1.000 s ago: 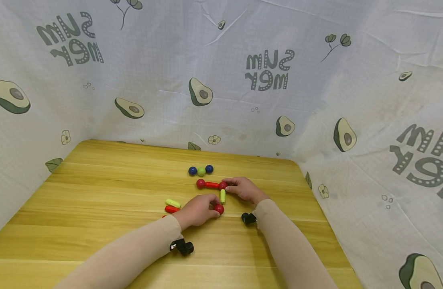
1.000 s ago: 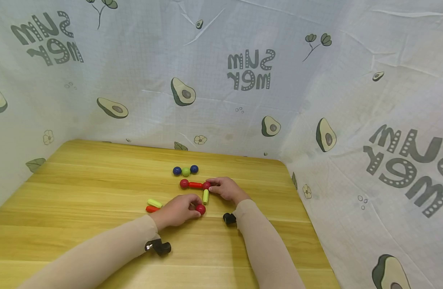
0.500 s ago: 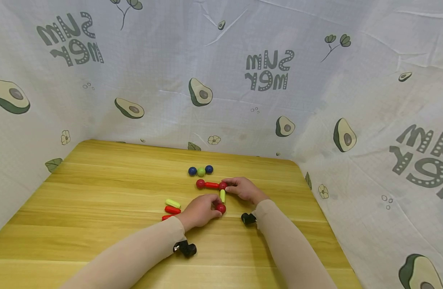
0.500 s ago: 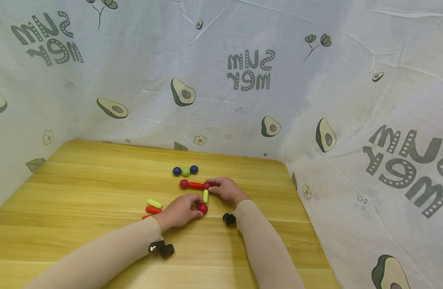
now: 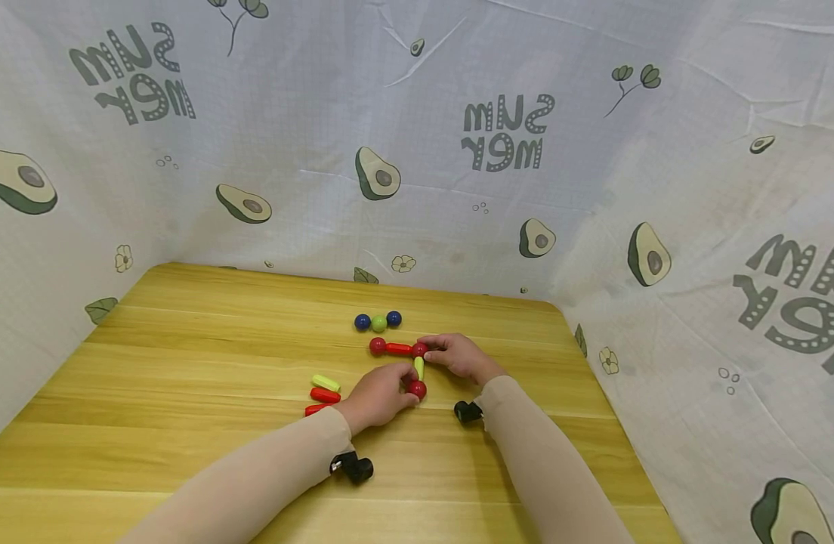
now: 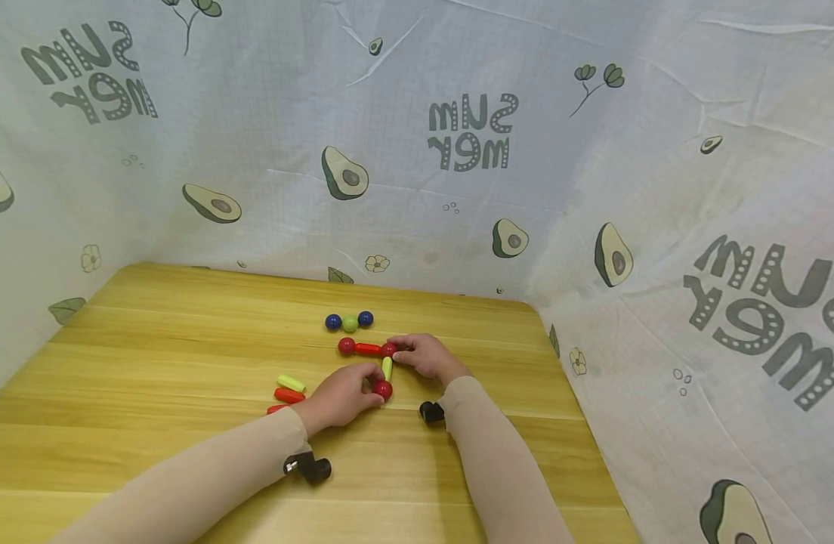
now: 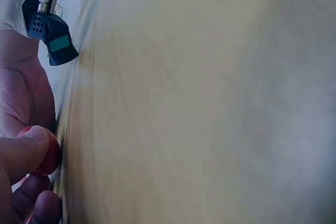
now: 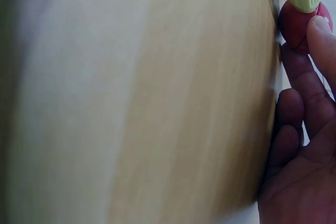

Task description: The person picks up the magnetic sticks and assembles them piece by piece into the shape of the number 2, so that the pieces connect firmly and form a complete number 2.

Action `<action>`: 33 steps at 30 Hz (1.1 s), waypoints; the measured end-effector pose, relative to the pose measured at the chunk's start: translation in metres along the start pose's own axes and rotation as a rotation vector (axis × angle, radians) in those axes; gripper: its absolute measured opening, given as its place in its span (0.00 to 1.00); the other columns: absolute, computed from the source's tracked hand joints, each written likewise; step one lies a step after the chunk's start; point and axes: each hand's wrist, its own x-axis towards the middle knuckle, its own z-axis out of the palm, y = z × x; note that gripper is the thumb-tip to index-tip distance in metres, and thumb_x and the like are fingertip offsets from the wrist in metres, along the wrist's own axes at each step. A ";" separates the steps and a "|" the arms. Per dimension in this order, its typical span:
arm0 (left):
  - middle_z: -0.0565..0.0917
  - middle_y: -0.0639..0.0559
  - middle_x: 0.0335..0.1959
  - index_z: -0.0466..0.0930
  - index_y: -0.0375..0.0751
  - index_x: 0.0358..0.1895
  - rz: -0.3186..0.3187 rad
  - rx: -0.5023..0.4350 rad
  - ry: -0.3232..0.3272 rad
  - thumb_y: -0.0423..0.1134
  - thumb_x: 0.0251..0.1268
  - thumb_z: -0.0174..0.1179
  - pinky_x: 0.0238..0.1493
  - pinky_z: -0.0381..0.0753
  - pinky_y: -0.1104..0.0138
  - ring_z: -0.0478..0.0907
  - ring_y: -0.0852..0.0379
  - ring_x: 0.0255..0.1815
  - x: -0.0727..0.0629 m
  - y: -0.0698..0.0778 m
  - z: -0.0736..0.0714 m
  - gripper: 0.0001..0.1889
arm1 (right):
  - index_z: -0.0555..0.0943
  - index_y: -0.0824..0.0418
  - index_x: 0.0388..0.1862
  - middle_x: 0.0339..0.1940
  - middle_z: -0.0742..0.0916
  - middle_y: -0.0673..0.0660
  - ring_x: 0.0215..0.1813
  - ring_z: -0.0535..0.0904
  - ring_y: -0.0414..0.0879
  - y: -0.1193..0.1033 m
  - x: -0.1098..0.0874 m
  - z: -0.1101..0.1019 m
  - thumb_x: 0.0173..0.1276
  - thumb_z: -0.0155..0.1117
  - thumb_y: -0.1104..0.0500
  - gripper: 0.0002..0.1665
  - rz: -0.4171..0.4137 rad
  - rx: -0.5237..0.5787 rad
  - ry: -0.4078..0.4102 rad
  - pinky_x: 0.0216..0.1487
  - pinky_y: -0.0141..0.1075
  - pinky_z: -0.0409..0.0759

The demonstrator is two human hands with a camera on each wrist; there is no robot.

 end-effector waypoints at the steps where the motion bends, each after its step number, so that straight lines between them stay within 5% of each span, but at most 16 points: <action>1: 0.84 0.58 0.43 0.81 0.51 0.49 0.001 0.002 0.002 0.45 0.69 0.72 0.48 0.77 0.63 0.77 0.59 0.41 0.000 0.000 0.000 0.12 | 0.82 0.55 0.70 0.66 0.87 0.57 0.70 0.80 0.53 0.000 0.000 0.000 0.79 0.64 0.59 0.23 -0.002 0.000 -0.001 0.77 0.53 0.71; 33: 0.86 0.60 0.45 0.80 0.54 0.49 0.002 -0.008 0.025 0.47 0.66 0.74 0.49 0.78 0.63 0.79 0.60 0.43 0.004 0.001 0.005 0.14 | 0.82 0.57 0.70 0.67 0.86 0.58 0.72 0.79 0.54 0.004 0.000 0.002 0.79 0.63 0.59 0.22 -0.013 0.012 0.008 0.77 0.53 0.71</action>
